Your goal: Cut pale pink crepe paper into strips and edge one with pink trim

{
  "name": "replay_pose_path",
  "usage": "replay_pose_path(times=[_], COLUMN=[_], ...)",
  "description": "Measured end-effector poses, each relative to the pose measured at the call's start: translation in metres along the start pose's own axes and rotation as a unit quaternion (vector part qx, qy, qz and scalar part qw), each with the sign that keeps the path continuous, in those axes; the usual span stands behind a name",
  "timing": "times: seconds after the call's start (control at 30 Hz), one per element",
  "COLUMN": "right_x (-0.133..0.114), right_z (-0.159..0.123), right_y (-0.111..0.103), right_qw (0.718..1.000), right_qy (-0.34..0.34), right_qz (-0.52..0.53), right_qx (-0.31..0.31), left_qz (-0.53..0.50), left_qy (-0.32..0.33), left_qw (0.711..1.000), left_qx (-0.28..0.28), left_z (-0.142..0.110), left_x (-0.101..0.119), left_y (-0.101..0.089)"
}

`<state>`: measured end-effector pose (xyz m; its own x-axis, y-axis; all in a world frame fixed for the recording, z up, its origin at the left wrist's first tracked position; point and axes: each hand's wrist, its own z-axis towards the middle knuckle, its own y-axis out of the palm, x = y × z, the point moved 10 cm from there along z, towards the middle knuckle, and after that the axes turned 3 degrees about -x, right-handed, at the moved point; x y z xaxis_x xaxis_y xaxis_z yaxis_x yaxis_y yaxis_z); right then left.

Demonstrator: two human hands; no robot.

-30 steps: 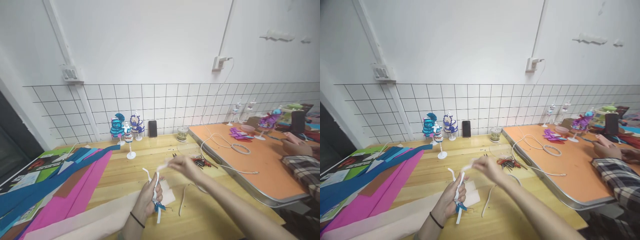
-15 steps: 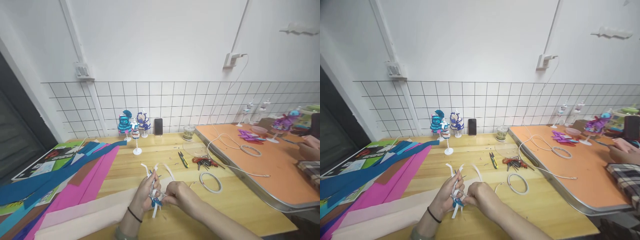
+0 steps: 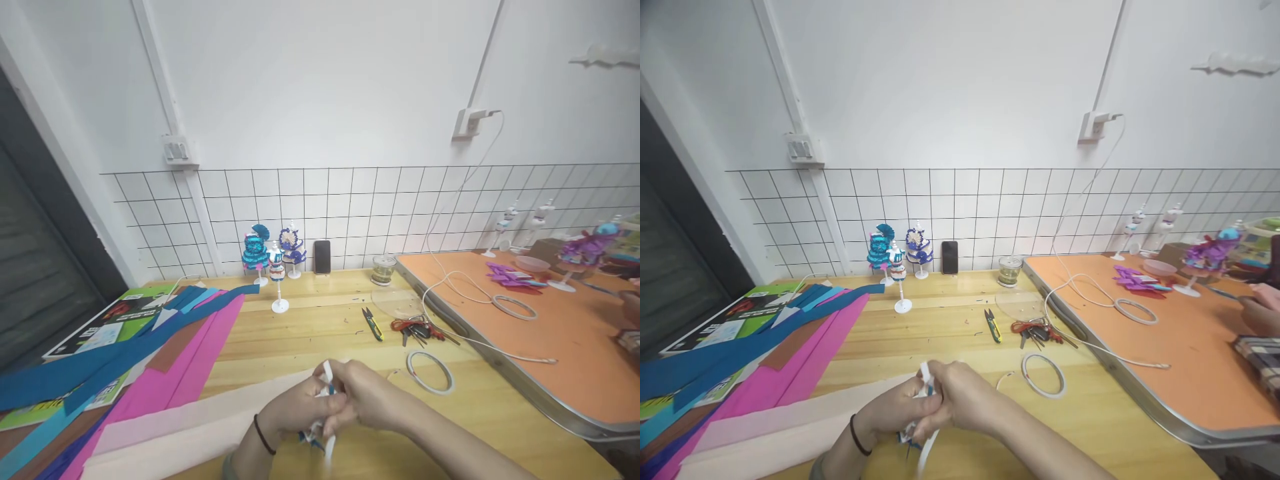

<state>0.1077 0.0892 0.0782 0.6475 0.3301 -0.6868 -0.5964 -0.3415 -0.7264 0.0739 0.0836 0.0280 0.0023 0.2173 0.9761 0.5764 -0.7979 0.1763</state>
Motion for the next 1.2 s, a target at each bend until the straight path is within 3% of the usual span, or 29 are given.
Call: replay_pose_path(times=[0.1,0.27,0.43,0.53,0.63,0.77,0.87,1.0,1.07,1.13,1.2], right_x=[-0.004,-0.002,0.002,0.008,0.014,0.018,0.010,-0.011,-0.021,-0.027,-0.027], right_z=[-0.001,0.007,0.014,0.016,0.016,0.015,0.020,0.033,0.038,0.039,0.038], right_y=[0.010,0.006,0.009,0.018,0.027,0.015,0.008,0.018,0.033,0.052,0.066], right_qw=[0.993,0.981,0.961,0.958,0.959,0.961,0.950,0.928,0.925,0.928,0.941], right_qy=[-0.001,-0.012,-0.033,-0.025,-0.010,-0.013,-0.056,-0.108,-0.107,-0.082,-0.043], right_qz=[0.109,0.193,0.274,0.286,0.284,0.265,0.290,0.356,0.364,0.354,0.324], right_qx=[-0.051,-0.025,-0.014,-0.023,-0.022,0.078,0.101,0.027,-0.026,-0.079,-0.091], left_qz=[-0.008,-0.074,-0.158,-0.196,-0.141,-0.085,-0.115,-0.191,-0.210,-0.192,-0.133], left_qy=[0.023,0.010,0.047,0.080,0.077,0.068,0.060,0.028,0.013,-0.002,-0.008], left_qw=[1.000,0.992,0.982,0.968,0.961,0.946,0.964,0.980,0.977,0.980,0.979], left_qx=[0.008,0.104,0.091,0.135,0.227,0.306,0.233,0.054,0.015,0.044,0.152], left_z=[-0.003,-0.007,-0.009,-0.016,-0.028,-0.045,-0.044,-0.043,-0.049,-0.058,-0.071], left_x=[0.003,-0.006,0.001,0.009,0.011,0.013,0.013,0.019,0.025,0.027,0.026], left_y=[-0.001,-0.015,-0.017,-0.036,-0.063,-0.085,-0.073,-0.036,-0.029,-0.039,-0.066])
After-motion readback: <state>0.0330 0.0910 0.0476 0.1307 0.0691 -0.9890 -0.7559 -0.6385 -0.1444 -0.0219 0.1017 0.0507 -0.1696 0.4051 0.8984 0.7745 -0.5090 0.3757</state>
